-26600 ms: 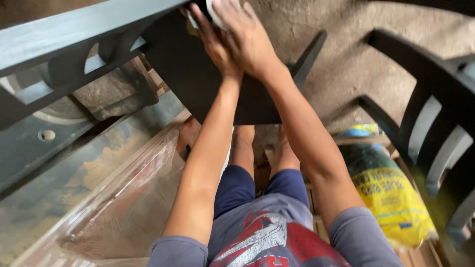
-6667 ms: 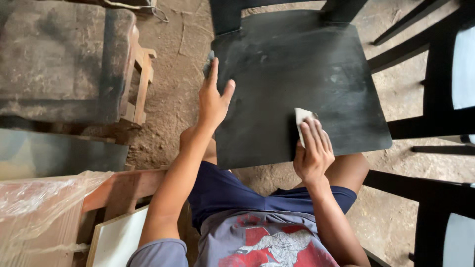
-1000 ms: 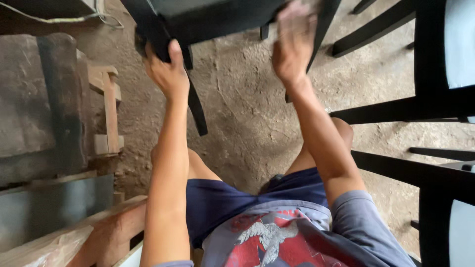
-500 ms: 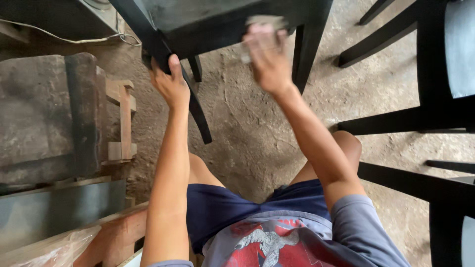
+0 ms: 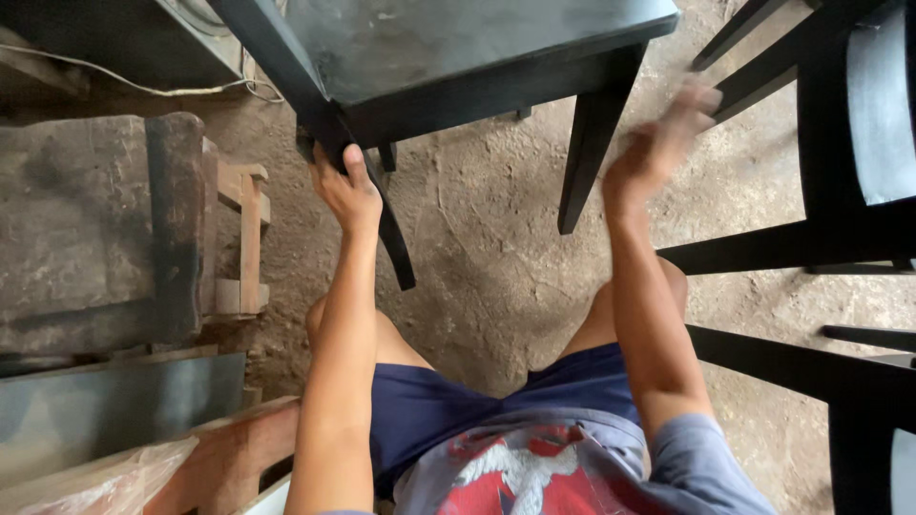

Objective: The person sands various parts of wooden chairs using sandpaper, moving between different chairs and sanding the seats, backs, and legs.

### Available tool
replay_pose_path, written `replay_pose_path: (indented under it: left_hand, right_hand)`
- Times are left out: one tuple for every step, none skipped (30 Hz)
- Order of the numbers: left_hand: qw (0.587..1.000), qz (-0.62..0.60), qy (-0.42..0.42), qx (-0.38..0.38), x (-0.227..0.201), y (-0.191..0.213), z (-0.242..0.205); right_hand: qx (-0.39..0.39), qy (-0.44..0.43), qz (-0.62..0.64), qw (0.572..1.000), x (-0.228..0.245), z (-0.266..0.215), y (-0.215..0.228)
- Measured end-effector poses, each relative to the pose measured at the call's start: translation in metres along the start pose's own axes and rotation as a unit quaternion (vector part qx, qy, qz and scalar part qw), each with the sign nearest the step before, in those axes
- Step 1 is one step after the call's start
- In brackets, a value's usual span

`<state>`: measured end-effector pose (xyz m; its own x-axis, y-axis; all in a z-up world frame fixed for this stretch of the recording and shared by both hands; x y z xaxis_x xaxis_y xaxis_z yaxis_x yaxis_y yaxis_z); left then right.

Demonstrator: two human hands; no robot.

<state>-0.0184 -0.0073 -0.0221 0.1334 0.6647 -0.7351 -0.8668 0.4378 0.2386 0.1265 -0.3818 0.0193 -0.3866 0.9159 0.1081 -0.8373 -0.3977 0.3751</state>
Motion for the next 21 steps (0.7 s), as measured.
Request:
replay_pose_path:
  left_hand:
    - [1.000, -0.004, 0.004, 0.008, 0.001, 0.001, -0.002]
    - [1.000, -0.009, 0.009, 0.017, 0.000, 0.001, -0.005]
    - [1.000, -0.010, 0.004, 0.019, -0.001, 0.002, -0.004]
    - [0.999, -0.013, 0.020, 0.025, -0.003, 0.007, -0.004]
    - [0.999, -0.019, 0.036, 0.033, -0.009, 0.007, -0.005]
    - [0.998, -0.024, 0.031, 0.038, -0.018, 0.009, -0.006]
    - [0.999, -0.013, 0.046, 0.001, -0.029, 0.015, -0.005]
    - [0.997, -0.003, 0.061, -0.037, -0.044, 0.022, -0.004]
    - [0.998, -0.012, 0.053, -0.033, -0.063, 0.024, -0.004]
    - [0.997, -0.036, -0.061, -0.040, -0.087, 0.026, -0.007]
    - [0.985, -0.050, -0.161, -0.039, -0.110, 0.034, -0.016]
    - [0.962, 0.014, -0.267, 0.061, -0.126, 0.024, -0.009]
    - [0.916, 0.084, -0.359, 0.159, -0.138, 0.013, -0.001]
    - [0.919, 0.087, -0.343, 0.174, -0.148, 0.000, 0.006]
    - [0.920, 0.078, -0.340, 0.178, -0.158, -0.028, 0.023]
    - [0.921, 0.074, -0.341, 0.175, -0.165, -0.045, 0.033]
    - [0.903, 0.140, -0.373, 0.158, -0.170, -0.060, 0.035]
    - [0.881, 0.205, -0.404, 0.140, -0.171, -0.074, 0.036]
    - [0.883, 0.203, -0.397, 0.147, -0.166, -0.081, 0.037]
    - [0.877, 0.221, -0.408, 0.125, -0.159, -0.086, 0.038]
    - [0.869, 0.240, -0.419, 0.106, -0.154, -0.087, 0.034]
  right_hand:
    - [-0.073, -0.072, 0.163, 0.981, -0.012, -0.003, 0.007]
    - [-0.070, -0.074, 0.162, 0.982, -0.016, -0.005, 0.012]
    - [-0.054, -0.111, 0.237, 0.964, -0.016, -0.004, 0.012]
    - [-0.048, -0.131, 0.274, 0.951, -0.011, -0.003, 0.008]
    - [-0.045, -0.151, 0.307, 0.939, -0.010, -0.003, 0.006]
    - [-0.030, -0.218, 0.378, 0.899, -0.006, 0.001, -0.007]
    - [-0.013, -0.278, 0.452, 0.848, 0.001, 0.003, -0.020]
    - [-0.010, -0.233, 0.456, 0.859, 0.015, -0.001, -0.028]
    - [-0.011, -0.188, 0.455, 0.870, 0.023, -0.001, -0.036]
    - [-0.022, -0.187, 0.450, 0.873, 0.024, 0.004, -0.046]
    - [-0.032, -0.176, 0.371, 0.911, 0.029, -0.004, -0.045]
    - [-0.041, -0.163, 0.288, 0.943, 0.033, -0.011, -0.042]
    - [-0.025, -0.167, 0.292, 0.942, 0.038, -0.019, -0.037]
    - [-0.012, -0.178, 0.245, 0.953, 0.040, -0.024, -0.031]
    - [-0.018, -0.181, 0.193, 0.964, 0.034, -0.015, -0.032]
    - [-0.020, -0.177, 0.190, 0.965, 0.041, -0.016, -0.034]
    - [-0.054, -0.307, 0.427, 0.849, 0.054, -0.028, -0.035]
    - [-0.079, -0.408, 0.629, 0.657, 0.064, -0.041, -0.036]
    - [-0.012, -0.287, 0.387, 0.876, 0.069, -0.059, -0.025]
    - [0.063, -0.126, 0.100, 0.985, 0.076, -0.079, -0.018]
    - [0.074, -0.129, 0.097, 0.984, 0.084, -0.101, -0.016]
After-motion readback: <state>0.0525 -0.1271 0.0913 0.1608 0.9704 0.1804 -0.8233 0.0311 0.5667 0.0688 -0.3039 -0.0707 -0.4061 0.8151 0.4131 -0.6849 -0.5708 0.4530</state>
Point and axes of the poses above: each hand's wrist, its own z-axis towards the middle knuckle, its own y-axis out of the back of the hand, x = y × z, the point moved 1 cm from there along z, towards the middle knuckle, and after that the axes turned 5 degrees about -z, right-handed, at the moved point
